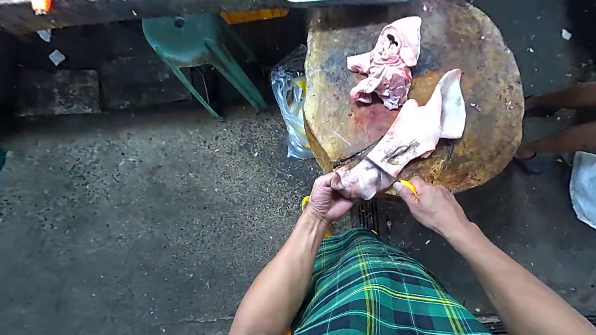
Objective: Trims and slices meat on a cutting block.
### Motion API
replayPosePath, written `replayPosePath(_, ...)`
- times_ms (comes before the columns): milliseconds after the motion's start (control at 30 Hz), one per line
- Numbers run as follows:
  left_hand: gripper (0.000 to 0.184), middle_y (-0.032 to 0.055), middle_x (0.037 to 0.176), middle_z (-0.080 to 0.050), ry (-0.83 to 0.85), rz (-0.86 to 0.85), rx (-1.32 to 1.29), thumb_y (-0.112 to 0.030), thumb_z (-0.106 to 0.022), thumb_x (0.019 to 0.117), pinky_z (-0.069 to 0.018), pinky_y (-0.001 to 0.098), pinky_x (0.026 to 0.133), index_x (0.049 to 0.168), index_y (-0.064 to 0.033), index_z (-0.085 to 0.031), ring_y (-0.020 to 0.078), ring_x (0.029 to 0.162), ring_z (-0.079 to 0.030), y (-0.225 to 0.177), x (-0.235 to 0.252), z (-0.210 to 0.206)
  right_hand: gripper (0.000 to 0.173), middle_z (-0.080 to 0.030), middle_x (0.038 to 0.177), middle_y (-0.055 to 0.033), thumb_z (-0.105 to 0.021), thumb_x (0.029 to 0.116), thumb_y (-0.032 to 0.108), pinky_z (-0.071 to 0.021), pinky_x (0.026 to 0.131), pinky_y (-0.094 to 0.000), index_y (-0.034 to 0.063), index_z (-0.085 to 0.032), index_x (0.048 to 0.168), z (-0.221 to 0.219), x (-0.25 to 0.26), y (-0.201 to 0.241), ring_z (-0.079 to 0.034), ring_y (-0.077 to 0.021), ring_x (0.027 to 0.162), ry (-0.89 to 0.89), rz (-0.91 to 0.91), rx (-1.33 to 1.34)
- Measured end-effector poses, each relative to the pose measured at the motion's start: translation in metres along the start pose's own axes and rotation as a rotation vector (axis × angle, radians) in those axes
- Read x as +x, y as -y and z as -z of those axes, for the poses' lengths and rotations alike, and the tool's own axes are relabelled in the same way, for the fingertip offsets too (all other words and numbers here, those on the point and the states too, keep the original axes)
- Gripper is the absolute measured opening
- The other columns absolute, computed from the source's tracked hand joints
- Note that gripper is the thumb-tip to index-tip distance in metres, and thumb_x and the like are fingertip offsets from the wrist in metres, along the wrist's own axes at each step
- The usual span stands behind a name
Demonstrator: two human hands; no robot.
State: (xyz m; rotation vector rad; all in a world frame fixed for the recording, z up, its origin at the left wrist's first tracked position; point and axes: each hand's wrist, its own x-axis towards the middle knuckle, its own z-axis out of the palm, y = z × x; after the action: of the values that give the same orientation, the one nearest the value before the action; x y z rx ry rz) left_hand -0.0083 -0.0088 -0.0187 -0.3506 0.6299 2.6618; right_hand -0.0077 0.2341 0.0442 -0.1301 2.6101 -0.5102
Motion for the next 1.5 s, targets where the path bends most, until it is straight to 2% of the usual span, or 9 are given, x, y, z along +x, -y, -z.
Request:
replayPosePath(333,0.014,0.0033,0.087,-0.071,0.049,-0.014,-0.028,-0.027,-0.067,0.0841,-0.0584,0.039,0.082,0.09,-0.0144,-0.07,0.0163,0.085,-0.07,0.001,-0.005,0.006,0.058,-0.065,0.077,-0.0062,-0.04,0.1022,0.068,-0.0565,0.065,-0.0537,0.0156,-0.064,0.095,0.005,0.006,0.004,-0.069,-0.0271,0.074,0.022,0.104,-0.062)
replayPosePath(433,0.015,0.0045,0.094,-0.071,0.053,-0.004,-0.041,-0.025,-0.066,0.0847,-0.0579,0.0397,0.085,0.094,-0.014,-0.069,0.0172,0.091,-0.069,0.001,-0.002,0.009,0.059,-0.068,0.081,-0.0087,-0.038,0.1027,0.068,-0.0572,0.07,-0.0566,0.0149,-0.065,0.102,0.005,0.015,-0.003,-0.071,-0.0304,0.08,0.023,0.036,-0.077)
replayPosePath(533,0.016,0.005,0.093,-0.071,0.033,-0.022,-0.032,-0.027,-0.067,0.085,-0.0583,0.0395,0.086,0.093,-0.0134,-0.07,0.0176,0.09,-0.07,0.002,-0.007,0.002,0.06,-0.066,0.077,-0.0069,-0.039,0.1016,0.069,-0.0563,0.066,-0.0543,0.015,-0.064,0.096,0.008,0.009,0.011,-0.069,-0.0283,0.076,0.042,0.08,-0.062)
replayPosePath(667,0.017,0.0046,0.095,-0.07,0.06,-0.032,-0.02,-0.028,-0.063,0.0871,-0.0572,0.0398,0.088,0.096,-0.0142,-0.068,0.0173,0.093,-0.069,0.003,-0.006,0.005,0.058,-0.067,0.077,-0.0102,-0.039,0.103,0.067,-0.0566,0.066,-0.0578,0.0147,-0.065,0.102,0.003,0.017,0.003,-0.071,-0.0326,0.076,0.011,-0.028,-0.015)
replayPosePath(800,0.018,0.0048,0.094,-0.071,0.055,-0.032,-0.022,-0.028,-0.065,0.0848,-0.0576,0.0398,0.087,0.095,-0.0139,-0.069,0.0176,0.092,-0.069,0.003,-0.005,0.006,0.06,-0.065,0.076,-0.006,-0.038,0.1017,0.07,-0.0565,0.066,-0.0538,0.016,-0.064,0.099,0.004,0.005,0.02,-0.069,-0.0272,0.075,0.063,0.043,0.004)
replayPosePath(967,0.021,0.0058,0.097,-0.072,0.081,-0.044,-0.066,-0.03,-0.068,0.0846,-0.0569,0.0419,0.091,0.097,-0.0131,-0.07,0.0188,0.095,-0.07,0.005,-0.003,0.007,0.059,-0.069,0.081,-0.0115,-0.04,0.1036,0.066,-0.0564,0.07,-0.0592,0.0135,-0.066,0.106,0.0,0.014,0.007,-0.071,-0.0335,0.08,0.025,-0.04,0.039)
replayPosePath(1100,0.024,0.005,0.093,-0.073,0.126,-0.009,-0.096,-0.034,-0.075,0.079,-0.0587,0.0403,0.086,0.093,-0.0144,-0.072,0.018,0.09,-0.071,0.005,-0.002,0.01,0.059,-0.067,0.08,-0.0095,-0.041,0.1022,0.068,-0.0559,0.068,-0.0562,0.0135,-0.065,0.099,0.004,0.009,0.014,-0.07,-0.0306,0.078,0.051,0.036,0.022)
replayPosePath(1233,0.017,0.0028,0.086,-0.071,0.162,-0.007,-0.05,-0.031,-0.073,0.081,-0.0584,0.0369,0.081,0.088,-0.0156,-0.07,0.0154,0.083,-0.07,0.003,0.003,0.014,0.061,-0.067,0.077,-0.0107,-0.039,0.1019,0.069,-0.0557,0.068,-0.058,0.0134,-0.065,0.101,0.01,0.018,0.003,-0.07,-0.0326,0.077,0.022,-0.066,0.013)
replayPosePath(1500,0.02,0.0029,0.088,-0.072,0.203,0.007,-0.033,-0.033,-0.073,0.0828,-0.0588,0.0361,0.08,0.092,-0.0154,-0.072,0.0149,0.084,-0.07,-0.002,0.006,0.012,0.062,-0.067,0.078,-0.0113,-0.038,0.1017,0.069,-0.0558,0.068,-0.0578,0.0129,-0.064,0.101,0.011,0.016,0.007,-0.07,-0.0334,0.078,0.01,-0.095,0.01)
